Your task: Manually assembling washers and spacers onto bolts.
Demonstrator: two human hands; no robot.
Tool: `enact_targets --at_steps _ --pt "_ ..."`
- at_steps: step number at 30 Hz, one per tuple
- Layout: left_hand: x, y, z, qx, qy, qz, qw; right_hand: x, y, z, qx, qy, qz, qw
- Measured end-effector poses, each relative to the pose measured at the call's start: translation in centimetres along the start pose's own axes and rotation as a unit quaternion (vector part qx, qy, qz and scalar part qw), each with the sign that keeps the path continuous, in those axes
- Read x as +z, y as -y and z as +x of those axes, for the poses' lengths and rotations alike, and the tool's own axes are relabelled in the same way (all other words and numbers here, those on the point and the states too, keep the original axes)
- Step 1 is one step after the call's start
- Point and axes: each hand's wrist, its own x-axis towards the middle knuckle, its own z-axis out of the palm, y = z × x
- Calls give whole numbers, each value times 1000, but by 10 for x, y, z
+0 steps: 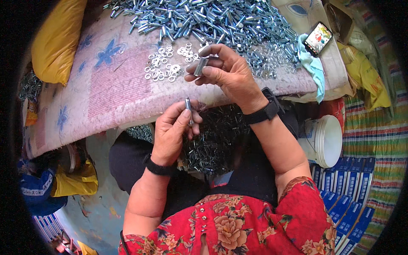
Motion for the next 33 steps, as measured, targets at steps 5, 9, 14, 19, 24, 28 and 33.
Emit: enact_targets --at_steps 5,9,14,19,24,28,33 --pt "2 0 1 17 -9 21 1000 8 -4 -10 -3 6 9 1000" --pt "2 -1 -1 21 -30 50 998 10 -3 -15 -16 -11 -57 998" --pt "-2 5 -1 54 -44 83 994 23 21 -18 -11 -12 -273 962" --pt "-4 6 -2 76 -63 129 987 26 26 -9 -109 144 -450 875" --pt "-11 4 -5 143 -42 245 958 41 33 -3 -59 183 -533 824" --pt "-10 6 -8 175 -61 197 963 47 8 -1 -60 178 -529 828" --pt "-20 -7 -13 73 -82 50 993 37 8 23 -68 85 -450 886"
